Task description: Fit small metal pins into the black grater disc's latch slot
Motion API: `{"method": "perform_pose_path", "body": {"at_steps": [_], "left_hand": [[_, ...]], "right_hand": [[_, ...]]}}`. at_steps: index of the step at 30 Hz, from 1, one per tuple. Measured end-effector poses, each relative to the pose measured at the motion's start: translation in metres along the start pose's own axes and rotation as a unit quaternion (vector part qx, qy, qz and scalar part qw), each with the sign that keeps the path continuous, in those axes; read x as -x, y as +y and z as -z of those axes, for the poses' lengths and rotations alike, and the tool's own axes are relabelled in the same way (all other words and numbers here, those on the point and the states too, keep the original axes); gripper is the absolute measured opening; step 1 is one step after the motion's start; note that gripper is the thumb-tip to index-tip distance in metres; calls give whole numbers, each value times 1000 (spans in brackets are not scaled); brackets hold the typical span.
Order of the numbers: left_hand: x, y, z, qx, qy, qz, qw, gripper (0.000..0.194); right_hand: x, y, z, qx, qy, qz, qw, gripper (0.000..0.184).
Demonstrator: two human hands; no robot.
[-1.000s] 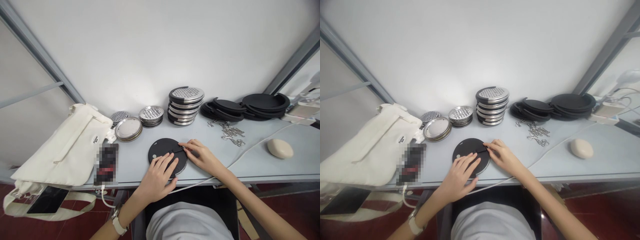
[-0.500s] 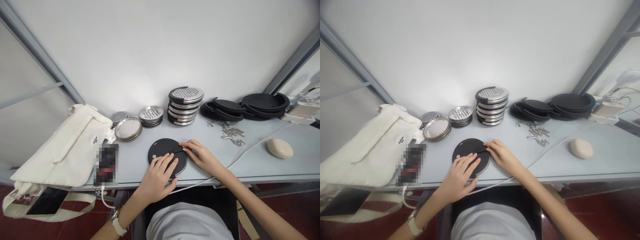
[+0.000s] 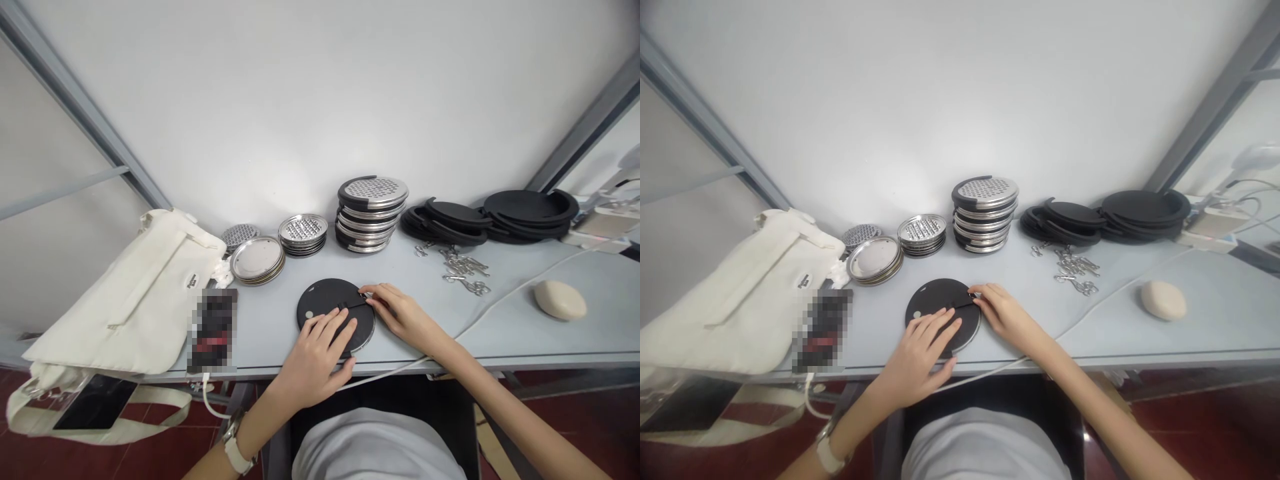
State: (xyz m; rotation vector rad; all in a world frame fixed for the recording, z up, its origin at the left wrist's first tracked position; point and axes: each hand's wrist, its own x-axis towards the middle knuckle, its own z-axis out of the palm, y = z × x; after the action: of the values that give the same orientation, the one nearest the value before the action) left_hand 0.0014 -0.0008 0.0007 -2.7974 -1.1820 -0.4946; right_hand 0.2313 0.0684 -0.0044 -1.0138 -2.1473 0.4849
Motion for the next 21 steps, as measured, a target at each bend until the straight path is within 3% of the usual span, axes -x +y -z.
{"method": "perform_pose_path", "body": {"at_steps": [21], "left_hand": [[1,-1,-1,11,-4,1,1000,54]], "right_hand": [[2,-5,1,-30,33,-63,997,14]]}}
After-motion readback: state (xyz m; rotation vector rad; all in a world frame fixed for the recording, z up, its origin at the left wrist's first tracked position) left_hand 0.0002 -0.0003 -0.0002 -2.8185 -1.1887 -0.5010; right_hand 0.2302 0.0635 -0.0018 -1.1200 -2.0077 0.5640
